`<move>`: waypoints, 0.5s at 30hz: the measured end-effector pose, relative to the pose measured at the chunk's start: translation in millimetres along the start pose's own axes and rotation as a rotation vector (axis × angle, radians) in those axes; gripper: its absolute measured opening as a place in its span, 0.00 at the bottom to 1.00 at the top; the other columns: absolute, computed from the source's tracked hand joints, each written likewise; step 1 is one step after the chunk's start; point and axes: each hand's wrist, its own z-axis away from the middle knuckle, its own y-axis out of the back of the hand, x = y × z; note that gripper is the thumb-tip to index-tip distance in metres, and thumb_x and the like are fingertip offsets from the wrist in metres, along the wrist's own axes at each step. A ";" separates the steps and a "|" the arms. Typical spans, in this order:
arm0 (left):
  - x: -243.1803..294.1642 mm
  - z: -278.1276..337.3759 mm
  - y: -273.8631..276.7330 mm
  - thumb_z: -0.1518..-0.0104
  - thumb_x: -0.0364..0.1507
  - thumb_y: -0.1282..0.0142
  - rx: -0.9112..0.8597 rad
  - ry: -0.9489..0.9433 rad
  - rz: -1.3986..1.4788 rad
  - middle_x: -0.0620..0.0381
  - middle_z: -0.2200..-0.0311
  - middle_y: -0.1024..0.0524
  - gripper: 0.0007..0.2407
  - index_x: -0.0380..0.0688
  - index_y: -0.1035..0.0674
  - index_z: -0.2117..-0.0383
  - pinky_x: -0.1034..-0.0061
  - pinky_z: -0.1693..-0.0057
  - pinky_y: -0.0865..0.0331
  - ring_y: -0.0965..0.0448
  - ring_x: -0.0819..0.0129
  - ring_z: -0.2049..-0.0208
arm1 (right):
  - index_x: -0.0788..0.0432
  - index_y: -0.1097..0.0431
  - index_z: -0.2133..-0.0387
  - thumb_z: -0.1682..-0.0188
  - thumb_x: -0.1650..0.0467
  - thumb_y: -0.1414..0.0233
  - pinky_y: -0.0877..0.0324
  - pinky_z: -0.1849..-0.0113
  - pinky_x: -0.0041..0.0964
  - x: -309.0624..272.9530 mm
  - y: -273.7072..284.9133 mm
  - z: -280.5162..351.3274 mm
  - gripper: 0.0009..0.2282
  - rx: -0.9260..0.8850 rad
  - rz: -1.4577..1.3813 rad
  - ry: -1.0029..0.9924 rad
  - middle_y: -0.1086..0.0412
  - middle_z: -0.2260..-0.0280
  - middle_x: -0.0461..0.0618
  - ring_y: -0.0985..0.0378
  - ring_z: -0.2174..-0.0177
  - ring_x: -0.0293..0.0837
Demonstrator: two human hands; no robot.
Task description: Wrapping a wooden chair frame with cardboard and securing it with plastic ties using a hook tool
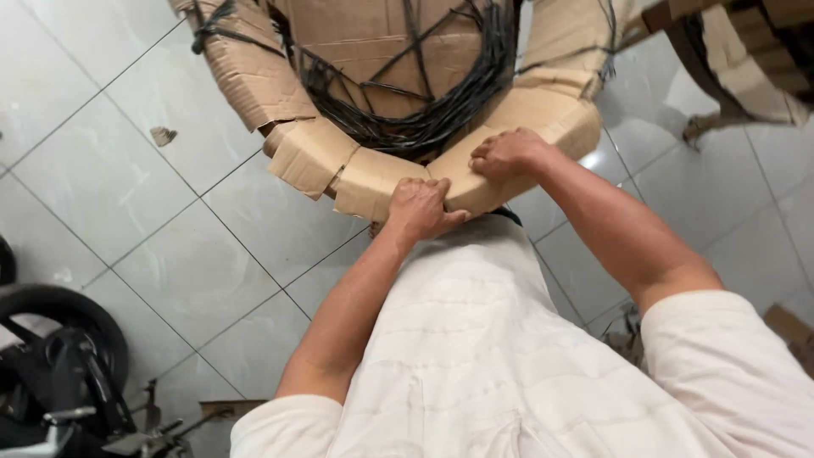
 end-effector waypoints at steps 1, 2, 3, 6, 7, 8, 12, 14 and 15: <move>-1.3 -1.1 -3.0 0.49 0.60 0.51 0.001 -0.001 -0.006 0.53 0.59 0.17 0.29 0.50 0.23 0.55 0.59 0.42 0.34 0.18 0.52 0.52 | 0.33 0.35 0.39 0.48 0.46 0.71 0.41 0.41 0.56 0.7 6.9 -9.3 0.28 -0.117 -0.034 0.009 0.37 0.36 0.36 0.36 0.37 0.48; 0.8 -3.7 -8.4 0.50 0.61 0.50 0.003 -0.001 -0.005 0.54 0.59 0.18 0.29 0.51 0.22 0.55 0.60 0.41 0.36 0.19 0.53 0.52 | 0.32 0.39 0.36 0.49 0.44 0.70 0.44 0.38 0.59 4.1 12.3 -17.5 0.30 -0.239 -0.062 0.016 0.42 0.33 0.36 0.40 0.35 0.47; 0.2 -5.2 -9.3 0.50 0.61 0.50 0.020 0.024 0.009 0.54 0.59 0.18 0.29 0.51 0.22 0.55 0.60 0.41 0.36 0.19 0.53 0.52 | 0.32 0.39 0.36 0.49 0.44 0.70 0.44 0.38 0.59 7.6 8.2 -32.0 0.30 -0.242 -0.032 0.031 0.42 0.33 0.36 0.40 0.35 0.47; 5.0 -7.0 -19.1 0.53 0.64 0.51 0.025 0.121 0.031 0.59 0.57 0.18 0.32 0.55 0.22 0.50 0.62 0.37 0.40 0.20 0.58 0.49 | 0.39 0.49 0.30 0.48 0.43 0.72 0.53 0.34 0.59 21.7 -15.7 -87.2 0.34 -0.428 0.018 0.121 0.52 0.29 0.43 0.49 0.32 0.54; 10.2 -7.9 -21.2 0.56 0.64 0.48 0.074 0.150 0.014 0.61 0.60 0.18 0.32 0.58 0.21 0.52 0.63 0.38 0.40 0.21 0.60 0.51 | 0.38 0.52 0.29 0.48 0.42 0.75 0.56 0.34 0.61 31.1 -28.8 -107.9 0.35 -0.448 0.073 0.135 0.54 0.28 0.44 0.52 0.31 0.56; 14.2 -7.9 -24.1 0.59 0.64 0.45 0.109 0.170 -0.012 0.62 0.62 0.18 0.31 0.60 0.20 0.54 0.63 0.39 0.41 0.21 0.62 0.53 | 0.37 0.56 0.28 0.48 0.40 0.77 0.59 0.34 0.63 38.7 -46.7 -128.0 0.36 -0.467 0.112 0.147 0.57 0.27 0.46 0.54 0.31 0.58; 40.9 -13.8 -24.2 0.63 0.59 0.35 0.203 0.302 0.024 0.61 0.64 0.21 0.30 0.61 0.21 0.54 0.61 0.40 0.43 0.25 0.60 0.53 | 0.38 0.55 0.29 0.44 0.46 0.84 0.63 0.33 0.60 60.8 -66.8 -174.7 0.32 -0.499 0.253 0.333 0.58 0.27 0.45 0.59 0.30 0.57; 51.7 -15.0 -21.0 0.57 0.55 0.35 0.078 0.397 0.103 0.57 0.54 0.22 0.30 0.61 0.24 0.46 0.56 0.31 0.53 0.31 0.55 0.42 | 0.40 0.54 0.29 0.45 0.43 0.86 0.62 0.33 0.63 68.8 -87.7 -203.3 0.34 -0.533 0.189 0.342 0.55 0.28 0.46 0.56 0.30 0.57; 59.1 -18.5 -15.5 0.57 0.55 0.35 0.085 0.427 0.114 0.57 0.54 0.22 0.30 0.61 0.24 0.46 0.56 0.31 0.53 0.31 0.55 0.42 | 0.40 0.54 0.29 0.45 0.43 0.86 0.62 0.33 0.63 64.6 -79.3 -204.9 0.34 -0.539 0.214 0.364 0.55 0.28 0.46 0.56 0.30 0.57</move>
